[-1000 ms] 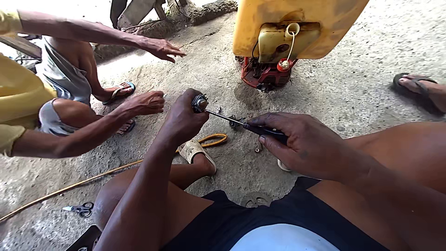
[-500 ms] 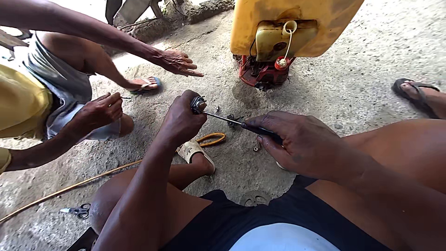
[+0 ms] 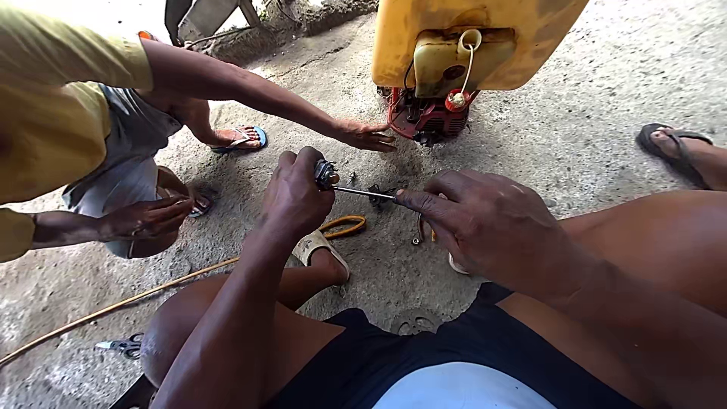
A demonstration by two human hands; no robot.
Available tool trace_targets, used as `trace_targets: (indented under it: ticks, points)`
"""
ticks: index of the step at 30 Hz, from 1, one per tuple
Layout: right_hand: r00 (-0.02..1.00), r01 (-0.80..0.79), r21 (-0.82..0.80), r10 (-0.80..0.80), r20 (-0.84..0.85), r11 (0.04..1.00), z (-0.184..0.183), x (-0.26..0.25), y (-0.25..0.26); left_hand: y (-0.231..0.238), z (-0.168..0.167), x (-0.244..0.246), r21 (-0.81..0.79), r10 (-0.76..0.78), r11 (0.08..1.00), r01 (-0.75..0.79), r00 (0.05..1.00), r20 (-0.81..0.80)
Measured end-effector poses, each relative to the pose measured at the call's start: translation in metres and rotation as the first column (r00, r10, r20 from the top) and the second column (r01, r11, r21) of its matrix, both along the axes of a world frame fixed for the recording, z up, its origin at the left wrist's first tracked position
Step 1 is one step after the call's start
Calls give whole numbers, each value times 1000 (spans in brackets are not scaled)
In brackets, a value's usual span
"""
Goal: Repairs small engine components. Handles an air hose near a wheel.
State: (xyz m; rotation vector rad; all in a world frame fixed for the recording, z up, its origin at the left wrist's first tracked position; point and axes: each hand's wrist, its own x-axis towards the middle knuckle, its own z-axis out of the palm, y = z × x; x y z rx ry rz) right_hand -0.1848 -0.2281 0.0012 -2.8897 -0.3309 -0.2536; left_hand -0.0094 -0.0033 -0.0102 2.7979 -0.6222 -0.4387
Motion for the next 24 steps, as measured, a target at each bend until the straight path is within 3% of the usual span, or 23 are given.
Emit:
trace_targets:
  ticks: [4, 7, 10, 13, 16, 21, 24]
  points:
    - [1000, -6, -42, 7, 13, 999, -1, 0, 2, -2, -1, -1, 27, 1, 1000, -1, 1000, 8]
    - [1000, 7, 13, -7, -13, 1000, -8, -1, 5, -3, -3, -1, 61, 12, 998, -12, 1000, -3]
    - [976, 90, 221, -42, -213, 971, -12, -1, 4, -2, -4, -1, 44, -2, 999, 1, 1000, 9]
    - [870, 260, 414, -26, -493, 872, -10, 2, 4, 1, -7, 1, 26, -57, 998, 56, 996, 61]
    - [813, 347, 370, -80, -577, 862, -11, 4, 6, 1, -6, 0, 46, -59, 997, 56, 996, 66]
    - [855, 329, 249, -175, -489, 911, -16, 2, 6, 1, -4, -1, 61, -65, 996, 60, 994, 88]
    - [778, 421, 465, -46, -626, 779, -16, 6, 1, 1, -4, -1, 82, -85, 994, 75, 989, 118]
